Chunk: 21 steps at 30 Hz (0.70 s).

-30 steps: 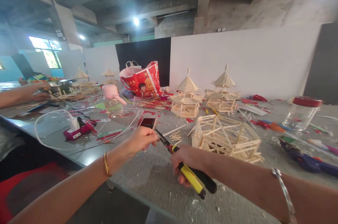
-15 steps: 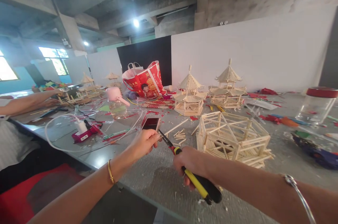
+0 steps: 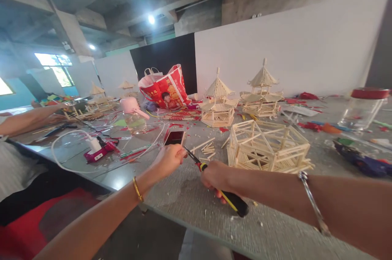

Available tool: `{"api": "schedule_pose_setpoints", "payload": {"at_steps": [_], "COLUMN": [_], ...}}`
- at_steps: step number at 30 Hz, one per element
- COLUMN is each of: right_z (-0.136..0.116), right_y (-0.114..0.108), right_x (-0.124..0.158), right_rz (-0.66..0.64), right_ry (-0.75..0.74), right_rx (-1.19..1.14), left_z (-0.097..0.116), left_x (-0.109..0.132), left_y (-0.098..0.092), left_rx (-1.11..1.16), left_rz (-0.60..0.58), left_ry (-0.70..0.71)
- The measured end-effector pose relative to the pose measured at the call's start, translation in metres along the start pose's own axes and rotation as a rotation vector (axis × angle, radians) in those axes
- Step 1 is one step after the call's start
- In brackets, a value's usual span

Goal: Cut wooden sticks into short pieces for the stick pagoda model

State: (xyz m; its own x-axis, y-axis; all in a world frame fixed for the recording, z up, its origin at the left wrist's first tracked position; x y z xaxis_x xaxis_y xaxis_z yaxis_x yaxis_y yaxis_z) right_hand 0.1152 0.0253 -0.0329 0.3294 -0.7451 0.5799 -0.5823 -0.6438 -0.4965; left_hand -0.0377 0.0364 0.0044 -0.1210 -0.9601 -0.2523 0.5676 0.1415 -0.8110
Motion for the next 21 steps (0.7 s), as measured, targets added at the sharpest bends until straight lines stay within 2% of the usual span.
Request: {"api": "schedule_pose_setpoints", "payload": {"at_steps": [2, 5, 8, 11, 14, 18, 20, 21], "right_z": [0.002, 0.005, 0.006, 0.006, 0.001, -0.009, -0.01, -0.009], "right_y": [0.0, -0.002, -0.007, -0.006, 0.002, 0.01, 0.006, 0.003], "right_x": [0.004, 0.013, 0.021, 0.027, 0.034, 0.049, 0.052, 0.051], "right_rz": [-0.086, -0.166, -0.135, -0.121, -0.251, -0.542, -0.58, -0.583], "right_ry": [0.034, 0.003, -0.081, -0.164, -0.227, -0.368, -0.422, -0.411], "right_rx": [-0.034, -0.079, -0.134, -0.214, -0.435, -0.784, -0.871, -0.877], "left_z": [-0.003, -0.007, -0.008, 0.0, 0.009, 0.012, 0.008, 0.004], "left_x": [0.002, 0.007, 0.013, 0.018, 0.024, 0.033, 0.035, 0.035], "left_y": [-0.001, -0.007, -0.015, -0.02, -0.021, -0.011, -0.006, -0.004], "left_rx": [-0.008, -0.025, 0.016, 0.13, 0.39, 1.006, 1.185, 1.198], "left_rz": [0.006, 0.066, 0.123, 0.133, 0.134, 0.085, 0.099, 0.124], "left_ry": [0.012, -0.012, -0.015, 0.045, 0.04, -0.16, -0.222, -0.228]}}
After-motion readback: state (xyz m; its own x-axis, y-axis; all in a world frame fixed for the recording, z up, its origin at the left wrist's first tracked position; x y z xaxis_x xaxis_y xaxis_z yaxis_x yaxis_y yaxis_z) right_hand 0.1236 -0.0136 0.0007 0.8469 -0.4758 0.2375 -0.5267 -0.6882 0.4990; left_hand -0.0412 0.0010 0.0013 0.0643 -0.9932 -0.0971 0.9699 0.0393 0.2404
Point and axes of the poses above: each hand's wrist, its own x-axis away from the middle knuckle, its own y-axis out of the palm, z = x × y, the point moved 3 cm from there along -x, towards the middle knuckle, and after that the axes turned 13 degrees about x, right-handed, at the moved point
